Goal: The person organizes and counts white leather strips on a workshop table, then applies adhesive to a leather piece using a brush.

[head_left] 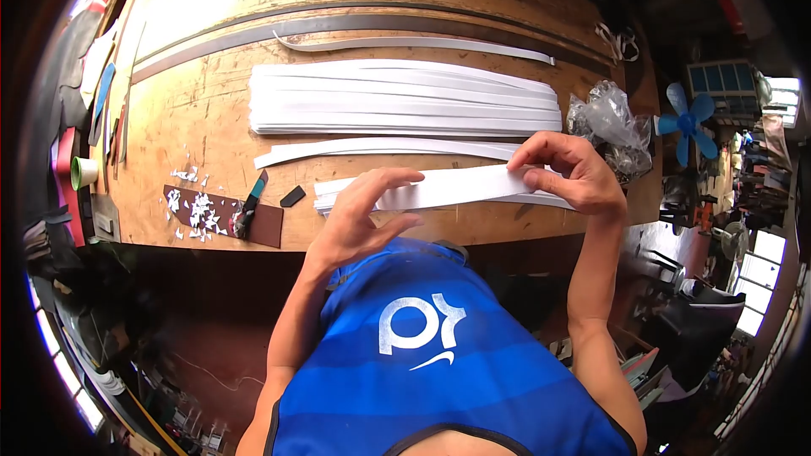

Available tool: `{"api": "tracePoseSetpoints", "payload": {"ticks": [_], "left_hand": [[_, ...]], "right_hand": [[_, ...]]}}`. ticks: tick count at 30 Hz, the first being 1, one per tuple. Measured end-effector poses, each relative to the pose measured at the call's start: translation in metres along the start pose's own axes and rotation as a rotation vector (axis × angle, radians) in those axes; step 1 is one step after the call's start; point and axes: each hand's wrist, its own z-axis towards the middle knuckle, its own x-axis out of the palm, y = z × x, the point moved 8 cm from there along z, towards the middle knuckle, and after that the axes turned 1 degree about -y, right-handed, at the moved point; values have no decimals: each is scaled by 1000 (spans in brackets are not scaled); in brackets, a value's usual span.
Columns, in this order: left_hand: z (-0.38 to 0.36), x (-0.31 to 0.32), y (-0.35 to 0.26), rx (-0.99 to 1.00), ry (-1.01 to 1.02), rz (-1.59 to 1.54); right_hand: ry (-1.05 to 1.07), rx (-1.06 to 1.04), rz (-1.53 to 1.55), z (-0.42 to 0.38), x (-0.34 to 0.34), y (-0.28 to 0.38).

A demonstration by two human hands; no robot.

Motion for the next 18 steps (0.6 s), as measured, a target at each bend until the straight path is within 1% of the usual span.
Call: {"api": "tracePoseSetpoints", "payload": {"ticks": [1, 3, 4, 6, 7, 8, 9, 10, 12, 14, 16, 18], "left_hand": [[2, 1, 0, 1, -3, 2], [7, 6, 2, -15, 44, 78], [9, 4, 4, -10, 43, 79], [8, -10, 13, -11, -47, -72], [1, -16, 36, -63, -122, -232], [-4, -25, 47, -142, -150, -481], [-9, -41, 55, -156, -236, -618], [-14, -59, 65, -93, -315, -632], [-25, -90, 81, -9, -469, -844], [-41, -119, 95, 36, -688, -969], [-60, -139, 124, 8, -843, -1105], [-71, -148, 140, -2, -947, -1224]], "right_hand": [[2, -3, -1, 1, 0, -2], [-79, -55, 67, 3, -7, -6], [-82, -59, 63, 3, -9, -10], [-212, -201, 269, -1, -26, -12], [-232, -302, 334, -2, -31, -9], [-240, -302, 332, -5, -34, -16], [-333, -362, 453, -11, -50, -22], [-426, -418, 578, -18, -65, -31], [-436, -580, 783, -30, -83, -40], [-517, -685, 1000, -47, -107, -60], [-466, -775, 1324, -63, -129, -89], [-370, -860, 1456, -73, -136, -103]]}}
